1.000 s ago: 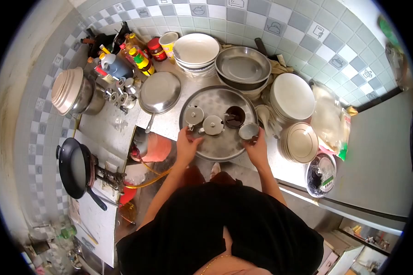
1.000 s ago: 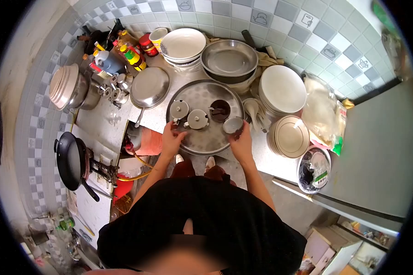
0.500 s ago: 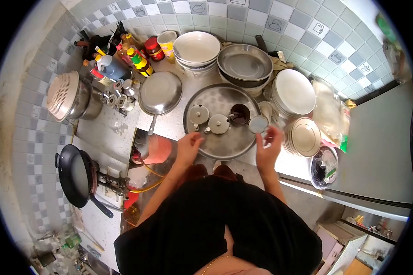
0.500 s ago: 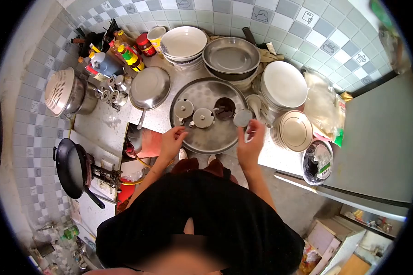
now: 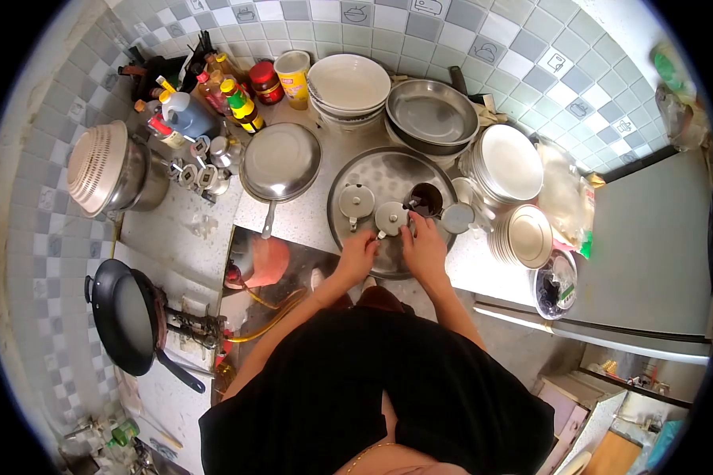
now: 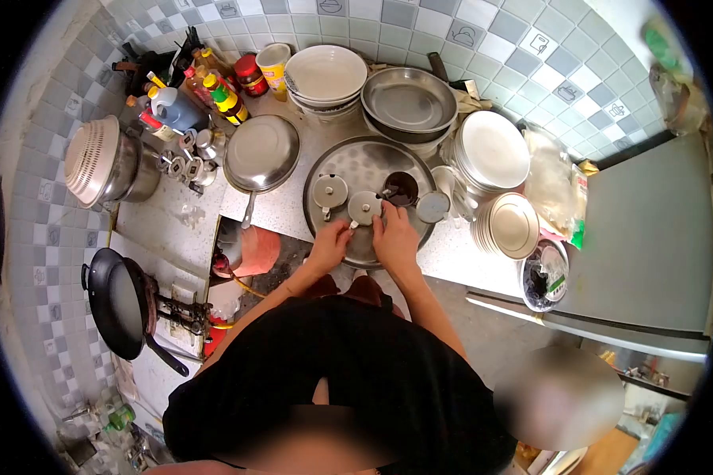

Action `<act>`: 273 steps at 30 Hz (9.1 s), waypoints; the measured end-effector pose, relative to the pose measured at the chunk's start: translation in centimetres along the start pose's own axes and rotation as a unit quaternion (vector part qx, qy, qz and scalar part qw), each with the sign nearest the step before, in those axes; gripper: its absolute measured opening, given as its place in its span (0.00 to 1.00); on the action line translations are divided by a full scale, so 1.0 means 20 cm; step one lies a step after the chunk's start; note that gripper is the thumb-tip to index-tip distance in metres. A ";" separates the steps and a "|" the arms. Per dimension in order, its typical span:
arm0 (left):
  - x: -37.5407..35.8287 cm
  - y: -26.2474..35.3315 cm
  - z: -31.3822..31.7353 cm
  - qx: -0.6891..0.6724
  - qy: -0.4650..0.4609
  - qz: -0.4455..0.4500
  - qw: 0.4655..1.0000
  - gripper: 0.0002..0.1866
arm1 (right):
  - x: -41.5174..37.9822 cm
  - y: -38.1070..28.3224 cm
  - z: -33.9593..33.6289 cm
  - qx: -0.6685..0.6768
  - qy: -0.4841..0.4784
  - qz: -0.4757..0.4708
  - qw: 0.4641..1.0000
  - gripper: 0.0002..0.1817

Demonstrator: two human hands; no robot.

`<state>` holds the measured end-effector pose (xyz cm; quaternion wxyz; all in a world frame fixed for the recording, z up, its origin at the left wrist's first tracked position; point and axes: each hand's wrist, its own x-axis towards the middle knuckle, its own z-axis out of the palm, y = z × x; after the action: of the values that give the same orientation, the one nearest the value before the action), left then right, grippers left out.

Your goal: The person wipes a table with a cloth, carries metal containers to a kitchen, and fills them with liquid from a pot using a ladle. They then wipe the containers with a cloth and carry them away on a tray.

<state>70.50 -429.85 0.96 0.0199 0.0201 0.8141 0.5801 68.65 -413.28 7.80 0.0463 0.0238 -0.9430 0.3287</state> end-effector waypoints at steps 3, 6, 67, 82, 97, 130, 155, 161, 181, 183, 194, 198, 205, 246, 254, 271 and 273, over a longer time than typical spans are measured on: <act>-0.01 -0.01 0.01 0.007 -0.023 0.004 1.000 0.05 | 0.01 -0.01 0.00 0.027 -0.001 -0.007 1.000 0.16; -0.03 0.00 0.01 0.002 -0.036 -0.015 0.999 0.05 | 0.01 -0.03 0.01 0.005 0.011 -0.007 1.000 0.13; -0.03 0.01 -0.20 -0.018 0.156 -0.041 0.987 0.11 | 0.38 -0.21 0.12 0.038 -0.054 -0.254 0.965 0.14; 0.09 -0.11 -0.20 0.105 0.167 0.054 0.979 0.07 | 0.25 -0.40 -0.06 0.080 -0.125 -0.196 0.969 0.09; -0.03 -0.08 -0.36 -0.119 0.044 -0.108 0.986 0.12 | 0.63 -0.25 0.25 -0.020 -0.108 -0.215 0.971 0.05; -0.19 -0.66 -1.11 -0.047 0.304 -0.127 0.943 0.15 | 1.15 -0.85 1.00 -0.158 -0.273 -0.345 0.884 0.31; -0.16 -0.47 -1.05 -0.255 0.274 -0.092 0.923 0.13 | 0.18 -0.85 1.00 -0.155 -0.143 -0.307 0.928 0.15; -0.26 -0.28 -0.90 -0.077 0.210 0.017 0.974 0.08 | 0.32 -0.89 0.97 -0.121 -0.092 -0.274 0.950 0.09; 0.14 -0.20 -0.17 -0.059 0.094 0.045 0.993 0.16 | 0.89 -0.80 0.69 -0.006 -0.332 -0.265 0.905 0.15; 0.14 -0.18 -0.16 -0.046 0.122 0.054 0.990 0.15 | 0.88 -0.78 0.71 0.001 -0.312 -0.278 0.908 0.14; -0.11 -0.21 -0.44 -0.249 0.136 0.005 0.959 0.13 | 0.93 -0.77 0.66 0.028 -0.303 -0.363 0.880 0.13; -0.36 -0.17 -0.66 -0.195 0.186 -0.017 0.963 0.10 | 0.89 -0.70 0.74 0.045 -0.265 -0.412 0.870 0.12; -0.62 -0.22 -0.94 -0.053 0.202 -0.201 0.957 0.16 | 0.67 -0.67 0.69 -0.042 -0.254 -0.453 0.853 0.09; -0.52 -0.57 -1.19 -0.263 0.308 -0.088 0.910 0.09 | 0.36 -0.69 0.36 -0.103 -0.234 -0.464 0.848 0.18; -0.47 -0.31 -1.22 -0.190 0.307 -0.058 0.931 0.10 | 0.33 -0.66 0.39 -0.092 -0.208 -0.452 0.863 0.16; -0.49 -0.75 -1.13 -0.261 0.322 -0.091 0.906 0.11 | 0.38 -0.77 0.55 0.179 -0.191 -0.164 0.951 0.13; -0.48 -0.76 -1.13 -0.268 0.321 -0.089 0.904 0.11 | 0.42 -0.75 0.59 0.246 -0.198 -0.091 0.944 0.14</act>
<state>78.77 -456.65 -5.98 -0.1862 -0.2460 0.5886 0.7472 60.67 -432.56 8.69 -0.1190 0.1849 -0.8165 0.5339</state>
